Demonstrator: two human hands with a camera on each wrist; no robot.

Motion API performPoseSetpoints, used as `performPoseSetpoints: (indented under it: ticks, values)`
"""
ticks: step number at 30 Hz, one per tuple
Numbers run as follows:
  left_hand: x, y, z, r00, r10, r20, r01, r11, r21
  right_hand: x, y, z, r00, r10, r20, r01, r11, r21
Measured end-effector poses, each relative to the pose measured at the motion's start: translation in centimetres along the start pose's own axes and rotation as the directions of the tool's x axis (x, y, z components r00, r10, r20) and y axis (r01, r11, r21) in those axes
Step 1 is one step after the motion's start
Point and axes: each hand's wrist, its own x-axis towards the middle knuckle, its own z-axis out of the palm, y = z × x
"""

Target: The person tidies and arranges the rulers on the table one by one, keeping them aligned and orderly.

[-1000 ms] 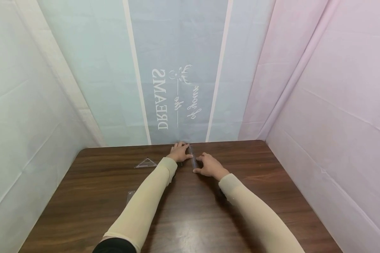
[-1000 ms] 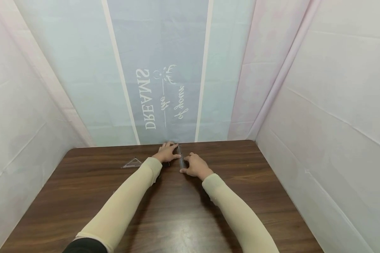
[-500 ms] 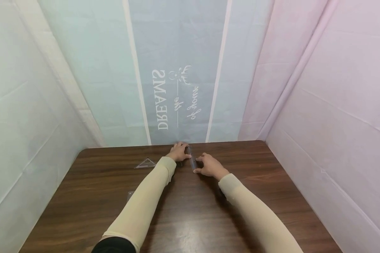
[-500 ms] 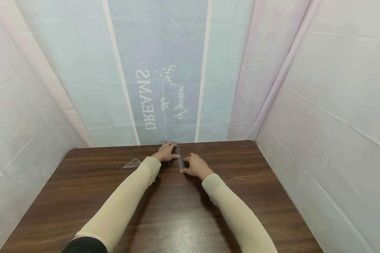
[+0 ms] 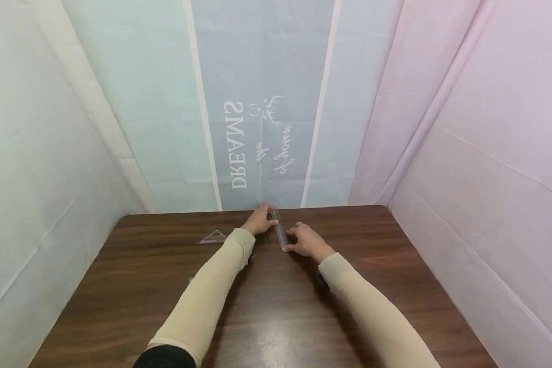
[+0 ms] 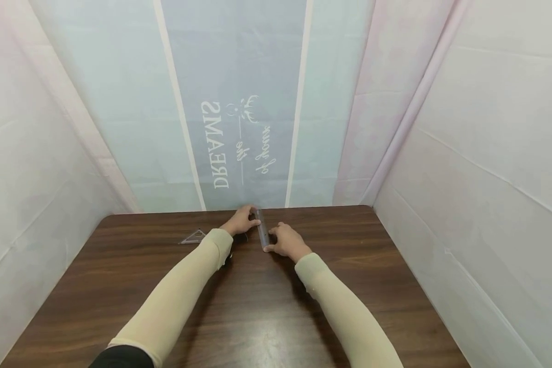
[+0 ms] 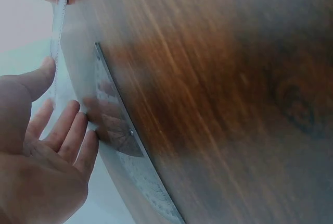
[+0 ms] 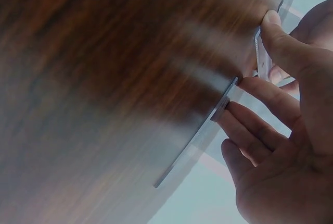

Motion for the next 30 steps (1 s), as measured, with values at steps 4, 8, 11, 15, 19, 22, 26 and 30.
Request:
performPoseSetpoints:
  ticks: [4, 8, 11, 15, 19, 22, 26, 30]
  values:
    - [-0.2, -0.1, 0.3, 0.997, 0.042, -0.059, -0.048, 0.994, -0.101, -0.2, 0.0, 0.1, 1.0, -0.003, 0.002, 0.002, 1.0, 0.01]
    - [-0.5, 0.1, 0.3, 0.994, 0.059, -0.088, -0.071, 0.987, -0.145, -0.1, 0.1, 0.2, 1.0, 0.002, 0.001, -0.002, 1.0, 0.011]
    - [-0.7, 0.6, 0.2, 0.993, 0.059, -0.106, -0.077, 0.982, -0.171, 0.0, 0.4, 0.3, 1.0, 0.003, -0.012, -0.003, 1.0, 0.01]
    - [-1.0, 0.8, 0.1, 0.991, 0.048, -0.126, -0.074, 0.976, -0.206, -0.1, 0.4, 0.5, 1.0, -0.006, -0.03, 0.006, 1.0, 0.012]
    - [-1.5, 0.9, -0.1, 0.987, 0.052, -0.153, -0.086, 0.971, -0.221, -0.4, 0.1, 0.5, 0.999, -0.013, -0.031, 0.013, 1.0, 0.021]
    - [-1.8, 1.0, -0.3, 0.983, 0.051, -0.174, -0.089, 0.971, -0.221, -0.6, 0.1, 0.3, 0.999, -0.025, -0.044, 0.025, 1.0, 0.01]
    - [-2.4, 1.1, -0.6, 0.977, 0.048, -0.206, -0.095, 0.969, -0.229, -0.8, -0.1, 0.2, 0.995, -0.056, -0.079, 0.055, 0.998, -0.012]
    - [-2.9, 1.0, -1.0, 0.964, 0.047, -0.263, -0.115, 0.961, -0.251, -1.1, -0.6, 0.1, 0.987, -0.111, -0.117, 0.115, 0.993, 0.03]
